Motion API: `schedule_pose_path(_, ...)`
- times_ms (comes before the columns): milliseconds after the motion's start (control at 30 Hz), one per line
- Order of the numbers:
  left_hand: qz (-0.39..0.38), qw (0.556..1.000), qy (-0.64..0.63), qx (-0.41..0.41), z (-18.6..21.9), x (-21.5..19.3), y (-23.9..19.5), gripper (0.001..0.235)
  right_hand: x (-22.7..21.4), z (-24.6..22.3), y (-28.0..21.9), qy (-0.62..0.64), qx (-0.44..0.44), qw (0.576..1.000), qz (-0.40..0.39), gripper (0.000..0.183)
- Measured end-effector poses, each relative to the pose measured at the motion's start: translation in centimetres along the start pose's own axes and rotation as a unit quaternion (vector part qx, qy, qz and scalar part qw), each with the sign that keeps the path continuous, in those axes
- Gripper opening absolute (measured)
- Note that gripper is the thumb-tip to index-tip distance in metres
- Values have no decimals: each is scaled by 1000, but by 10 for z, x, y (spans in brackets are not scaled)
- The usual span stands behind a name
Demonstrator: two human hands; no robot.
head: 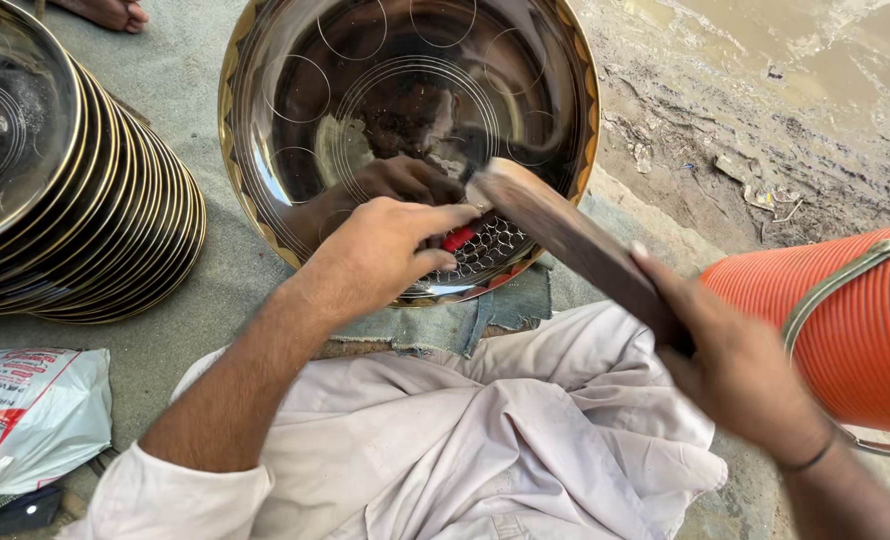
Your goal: The person sits on the ground and uses a hammer and a red-handled punch to create a pattern of indentations on a large metal plate. The person repeatedly strikes the punch to form a honeycomb-like texture on the plate's surface.
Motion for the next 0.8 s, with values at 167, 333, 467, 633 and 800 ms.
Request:
schedule_pose_path(167,-147,988,37,26,5,14,20,51,77,12,-58,183,90,979,-1,100)
schedule_pose_path(333,-194,978,78,17,10,18,29,55,123,45,-86,274,257,921,-100,104)
schedule_pose_path(467,-272,945,173,50,16,26,31,51,130,39,-92,502,219,836,26,99)
schedule_pose_path(633,-260,944,191,65,20,25,28,48,113,21,-88,240,75,952,174,90)
schedule_pose_path(800,-163,974,152,33,11,18,20,51,79,9,-48,236,2,962,135,88)
Point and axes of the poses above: each hand's wrist, its own y-axis towards the middle knuckle, its own x-axis out of the palm, z = x × y, the point moved 6 cm from there along y, towards the middle knuckle, and after that the axes turned 9 degrees about x, right-handed, at the moved point
